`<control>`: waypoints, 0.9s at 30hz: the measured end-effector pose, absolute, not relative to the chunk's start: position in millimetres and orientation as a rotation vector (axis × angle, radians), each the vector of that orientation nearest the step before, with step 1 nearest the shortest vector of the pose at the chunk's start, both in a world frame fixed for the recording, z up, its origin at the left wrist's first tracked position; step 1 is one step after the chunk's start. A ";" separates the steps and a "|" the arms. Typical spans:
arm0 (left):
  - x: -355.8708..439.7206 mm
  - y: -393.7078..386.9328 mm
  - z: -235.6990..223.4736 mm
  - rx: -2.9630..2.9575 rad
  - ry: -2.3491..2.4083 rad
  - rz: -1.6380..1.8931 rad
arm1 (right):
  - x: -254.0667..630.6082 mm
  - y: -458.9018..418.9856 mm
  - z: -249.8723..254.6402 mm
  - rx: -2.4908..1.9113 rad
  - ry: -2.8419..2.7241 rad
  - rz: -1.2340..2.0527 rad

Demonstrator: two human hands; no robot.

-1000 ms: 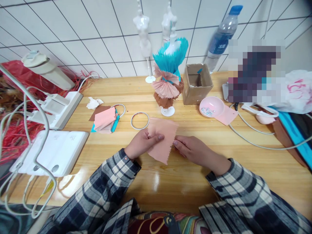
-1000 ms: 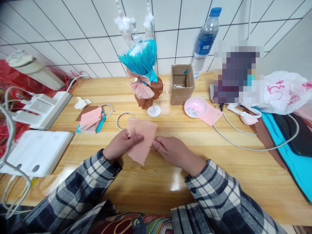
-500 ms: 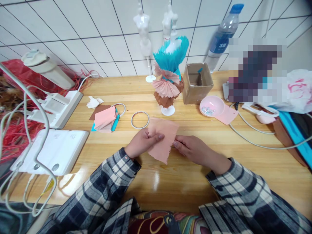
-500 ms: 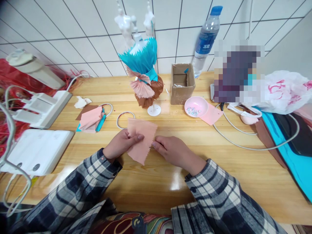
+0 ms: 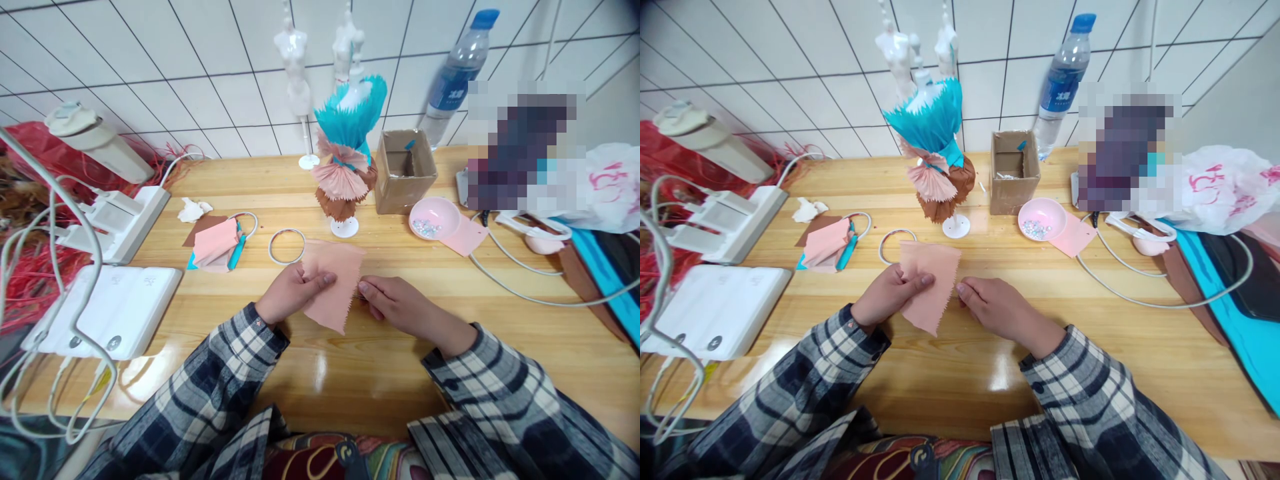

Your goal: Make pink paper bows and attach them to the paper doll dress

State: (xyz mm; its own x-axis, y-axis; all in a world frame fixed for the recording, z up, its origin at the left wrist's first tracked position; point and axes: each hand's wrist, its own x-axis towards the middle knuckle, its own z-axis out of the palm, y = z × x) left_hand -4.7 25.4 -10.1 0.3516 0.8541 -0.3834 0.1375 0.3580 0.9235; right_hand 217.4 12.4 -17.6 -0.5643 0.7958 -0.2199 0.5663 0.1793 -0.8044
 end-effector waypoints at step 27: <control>-4.6 26.1 -11.0 1.138 1.104 0.631 | 215.7 13.2 -17.6 -1.323 -2.281 1.288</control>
